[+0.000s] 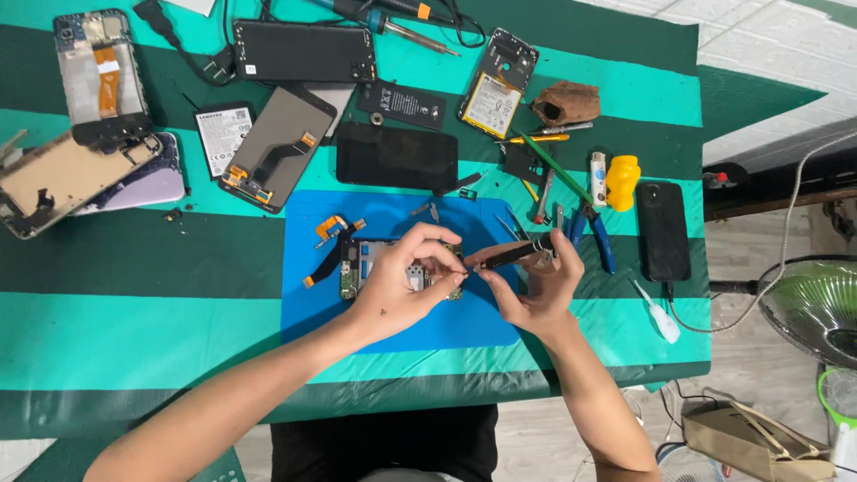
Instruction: Assembling internal mobile phone components and connecting delicate ribbon cables on a repair bench
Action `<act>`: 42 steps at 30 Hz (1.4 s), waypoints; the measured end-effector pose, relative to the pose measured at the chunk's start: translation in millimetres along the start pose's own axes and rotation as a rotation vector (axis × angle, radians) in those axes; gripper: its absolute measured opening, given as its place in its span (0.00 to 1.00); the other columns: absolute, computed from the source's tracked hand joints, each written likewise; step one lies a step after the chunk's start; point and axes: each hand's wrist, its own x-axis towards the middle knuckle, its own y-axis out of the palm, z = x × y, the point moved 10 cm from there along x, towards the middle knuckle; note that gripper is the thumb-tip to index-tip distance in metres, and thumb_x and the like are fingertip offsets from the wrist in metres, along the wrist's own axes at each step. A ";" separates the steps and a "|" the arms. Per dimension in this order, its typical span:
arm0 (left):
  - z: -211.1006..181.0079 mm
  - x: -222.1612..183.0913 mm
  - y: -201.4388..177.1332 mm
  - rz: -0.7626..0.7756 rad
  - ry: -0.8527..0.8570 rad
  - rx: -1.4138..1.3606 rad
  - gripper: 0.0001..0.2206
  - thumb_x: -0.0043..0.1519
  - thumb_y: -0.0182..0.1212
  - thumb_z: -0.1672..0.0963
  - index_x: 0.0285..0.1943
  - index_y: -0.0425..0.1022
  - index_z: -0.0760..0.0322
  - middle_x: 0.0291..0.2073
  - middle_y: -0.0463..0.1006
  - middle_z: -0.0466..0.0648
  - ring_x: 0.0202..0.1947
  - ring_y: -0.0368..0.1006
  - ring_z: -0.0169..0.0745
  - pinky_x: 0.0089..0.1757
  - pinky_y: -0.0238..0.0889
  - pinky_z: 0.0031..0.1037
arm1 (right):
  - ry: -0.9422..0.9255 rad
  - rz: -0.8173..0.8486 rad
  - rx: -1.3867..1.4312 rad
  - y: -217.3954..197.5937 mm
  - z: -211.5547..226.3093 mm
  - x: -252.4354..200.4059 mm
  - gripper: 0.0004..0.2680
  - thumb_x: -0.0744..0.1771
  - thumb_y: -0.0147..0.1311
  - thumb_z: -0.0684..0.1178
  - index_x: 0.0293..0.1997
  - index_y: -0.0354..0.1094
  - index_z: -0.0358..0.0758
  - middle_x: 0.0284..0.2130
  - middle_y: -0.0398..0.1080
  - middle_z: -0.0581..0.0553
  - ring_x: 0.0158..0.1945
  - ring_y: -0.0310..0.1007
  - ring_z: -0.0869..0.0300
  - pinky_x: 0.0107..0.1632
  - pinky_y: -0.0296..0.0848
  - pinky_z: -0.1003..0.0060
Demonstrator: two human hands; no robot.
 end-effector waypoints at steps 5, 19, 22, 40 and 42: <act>-6.0 1.3 19.3 0.127 0.143 0.272 0.18 0.58 0.65 0.64 0.58 0.72 0.66 0.35 0.85 0.51 0.41 0.78 0.50 0.45 0.73 0.41 | 0.023 0.095 -0.175 -10.6 -2.0 -19.4 0.34 0.59 0.64 0.26 0.71 0.42 0.19 0.39 0.78 0.23 0.39 0.82 0.34 0.38 0.85 0.41; -27.6 -5.0 35.8 0.392 0.248 0.453 0.26 0.56 0.53 0.68 0.67 0.64 0.77 0.35 0.84 0.58 0.50 0.76 0.61 0.57 0.66 0.51 | -0.181 0.077 -0.396 13.2 27.2 -32.8 0.31 0.60 0.65 0.30 0.70 0.52 0.27 0.33 0.80 0.30 0.30 0.83 0.39 0.30 0.81 0.51; -17.3 -3.6 35.5 0.413 0.208 0.475 0.26 0.55 0.50 0.66 0.66 0.66 0.74 0.35 0.84 0.54 0.53 0.76 0.53 0.58 0.65 0.47 | -0.188 0.079 -0.313 12.8 25.6 -31.4 0.32 0.61 0.61 0.27 0.74 0.49 0.27 0.34 0.79 0.27 0.32 0.83 0.35 0.30 0.82 0.50; -25.3 -2.9 37.6 0.475 0.205 0.485 0.30 0.51 0.49 0.66 0.68 0.64 0.74 0.38 0.85 0.57 0.54 0.75 0.57 0.60 0.63 0.51 | -0.170 0.126 -0.217 14.3 22.8 -25.2 0.30 0.61 0.61 0.29 0.72 0.52 0.27 0.33 0.77 0.25 0.29 0.81 0.35 0.27 0.81 0.45; -25.6 -2.3 37.3 0.472 0.208 0.484 0.30 0.52 0.49 0.66 0.68 0.64 0.74 0.38 0.85 0.57 0.54 0.75 0.57 0.60 0.63 0.51 | -0.154 0.120 -0.197 13.6 20.6 -25.8 0.30 0.61 0.60 0.29 0.72 0.53 0.28 0.33 0.78 0.26 0.29 0.81 0.36 0.27 0.81 0.46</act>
